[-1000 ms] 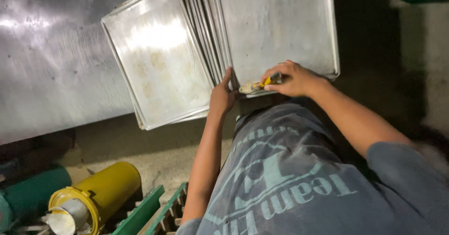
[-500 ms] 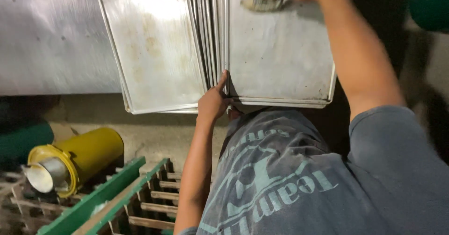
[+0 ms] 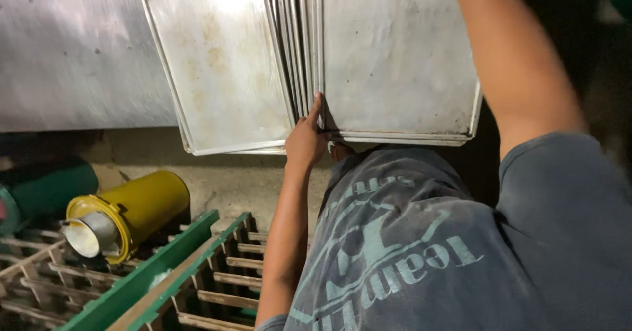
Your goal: Greasing several baking trays one by one using a pastry brush.
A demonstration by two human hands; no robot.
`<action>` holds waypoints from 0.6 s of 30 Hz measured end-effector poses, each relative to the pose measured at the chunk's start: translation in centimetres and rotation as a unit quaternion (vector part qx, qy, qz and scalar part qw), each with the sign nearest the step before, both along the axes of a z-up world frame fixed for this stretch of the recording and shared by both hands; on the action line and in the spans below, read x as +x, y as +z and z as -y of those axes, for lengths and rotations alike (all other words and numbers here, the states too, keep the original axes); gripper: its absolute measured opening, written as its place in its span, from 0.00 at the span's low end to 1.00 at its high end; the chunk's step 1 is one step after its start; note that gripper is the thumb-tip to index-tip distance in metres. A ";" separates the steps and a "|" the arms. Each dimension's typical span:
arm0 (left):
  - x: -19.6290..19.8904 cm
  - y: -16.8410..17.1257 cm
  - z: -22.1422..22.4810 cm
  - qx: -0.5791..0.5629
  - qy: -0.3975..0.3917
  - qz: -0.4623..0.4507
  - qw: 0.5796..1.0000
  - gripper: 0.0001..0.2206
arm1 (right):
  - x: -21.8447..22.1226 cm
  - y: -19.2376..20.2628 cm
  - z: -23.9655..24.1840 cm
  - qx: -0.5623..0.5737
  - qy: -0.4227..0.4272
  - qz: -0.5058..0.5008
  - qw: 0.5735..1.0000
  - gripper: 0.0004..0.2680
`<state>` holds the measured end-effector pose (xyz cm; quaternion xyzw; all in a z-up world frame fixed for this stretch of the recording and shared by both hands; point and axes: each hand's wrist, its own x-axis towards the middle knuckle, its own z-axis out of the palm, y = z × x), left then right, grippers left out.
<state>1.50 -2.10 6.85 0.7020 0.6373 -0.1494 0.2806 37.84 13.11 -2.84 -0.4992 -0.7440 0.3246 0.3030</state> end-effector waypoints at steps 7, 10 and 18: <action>0.0 0.0 -0.1 0.008 0.012 0.035 0.999 0.48 | -3.2 -0.8 13.2 0.083 -0.024 0.046 0.995 0.10; -0.1 -0.4 0.0 0.005 0.013 0.037 0.999 0.47 | -3.9 2.5 17.9 0.115 -0.030 0.071 0.990 0.10; -0.4 -0.3 0.1 -0.011 0.012 0.040 0.999 0.48 | -4.8 7.6 22.3 -0.107 0.014 -0.045 0.993 0.10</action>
